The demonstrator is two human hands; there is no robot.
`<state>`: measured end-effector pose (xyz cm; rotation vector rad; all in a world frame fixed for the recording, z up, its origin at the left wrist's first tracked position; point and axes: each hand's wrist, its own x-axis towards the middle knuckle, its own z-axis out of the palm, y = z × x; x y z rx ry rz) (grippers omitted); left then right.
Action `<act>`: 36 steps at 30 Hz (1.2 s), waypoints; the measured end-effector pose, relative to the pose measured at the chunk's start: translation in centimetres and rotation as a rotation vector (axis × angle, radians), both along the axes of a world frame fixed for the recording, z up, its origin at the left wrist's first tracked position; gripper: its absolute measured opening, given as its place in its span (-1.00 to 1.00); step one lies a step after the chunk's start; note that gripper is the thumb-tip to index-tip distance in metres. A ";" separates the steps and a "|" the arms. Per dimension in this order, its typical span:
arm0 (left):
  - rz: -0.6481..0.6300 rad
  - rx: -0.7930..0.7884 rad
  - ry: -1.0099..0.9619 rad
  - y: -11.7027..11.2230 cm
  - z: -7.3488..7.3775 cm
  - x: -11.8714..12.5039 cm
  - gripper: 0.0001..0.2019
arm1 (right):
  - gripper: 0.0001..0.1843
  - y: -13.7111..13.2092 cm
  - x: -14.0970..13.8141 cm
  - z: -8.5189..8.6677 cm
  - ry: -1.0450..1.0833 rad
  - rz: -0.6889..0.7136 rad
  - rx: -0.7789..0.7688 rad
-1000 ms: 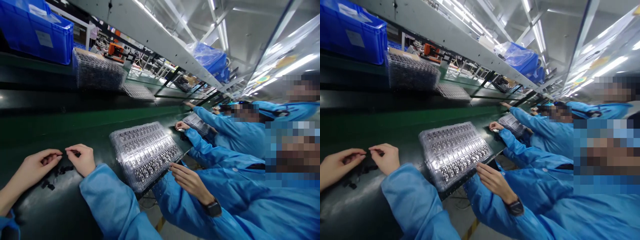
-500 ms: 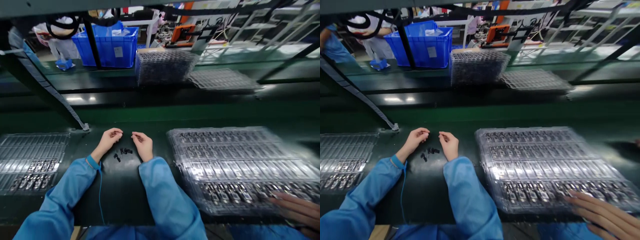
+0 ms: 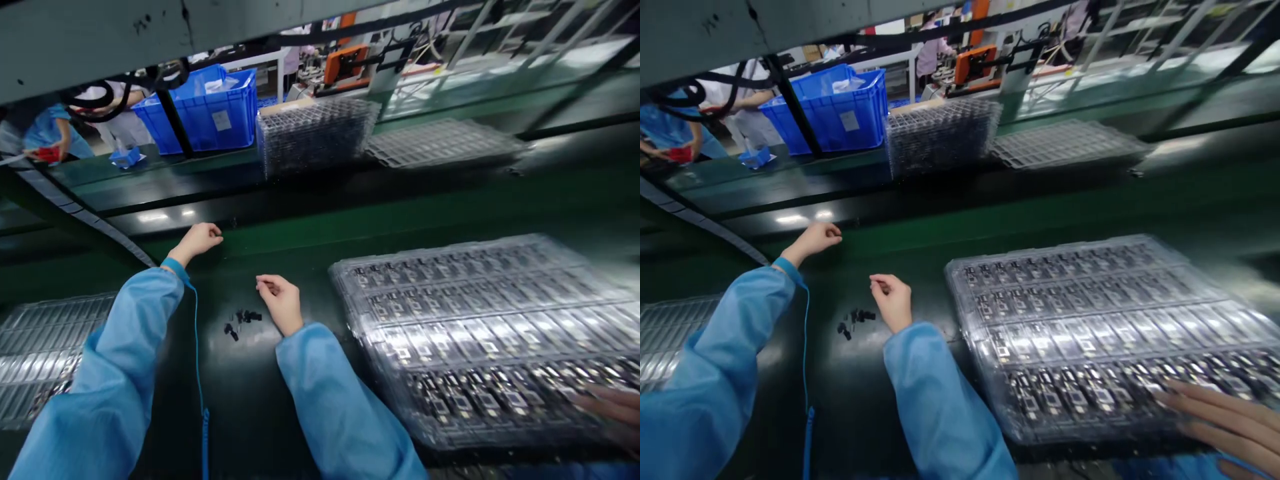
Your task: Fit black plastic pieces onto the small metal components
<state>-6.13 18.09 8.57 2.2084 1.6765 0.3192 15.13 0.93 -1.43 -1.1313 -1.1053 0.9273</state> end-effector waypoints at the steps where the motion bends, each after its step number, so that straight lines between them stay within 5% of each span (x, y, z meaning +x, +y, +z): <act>1: 0.014 0.001 0.032 1.0 -1.0 0.2 -0.69 | -0.81 0.0 0.0 0.0 0.006 0.001 0.002; 5: 0.075 0.056 0.098 4.2 -4.1 1.2 -0.59 | -0.82 0.1 0.1 -0.2 0.002 -0.006 0.005; 8: 0.091 0.097 0.140 6.2 -5.0 1.9 -0.48 | -0.82 0.1 0.2 -0.1 -0.009 -0.009 0.019; 14: 0.084 0.014 0.082 8.3 -5.0 1.9 -0.63 | -0.82 0.2 0.2 -0.1 0.024 -0.005 0.004; 21: 0.020 -0.007 -0.054 7.1 -4.9 1.8 -0.70 | -0.82 0.2 0.0 -0.4 0.069 0.006 -0.024; 26: 0.032 -0.073 -0.587 2.9 -0.9 1.7 -0.70 | -0.82 0.0 -0.1 -0.2 0.083 0.043 -0.045; 30: 0.022 -0.128 -0.918 -4.7 3.0 0.9 -0.56 | -0.77 0.0 0.0 0.0 0.109 0.084 -0.035; 33: 0.042 -0.191 -0.952 -11.2 2.1 0.7 -0.54 | -0.72 0.1 0.1 0.2 0.135 0.122 -0.043; 36: 0.109 -0.347 -0.976 -15.3 -1.7 1.1 -0.51 | -0.71 0.0 -0.1 0.5 0.145 0.129 -0.050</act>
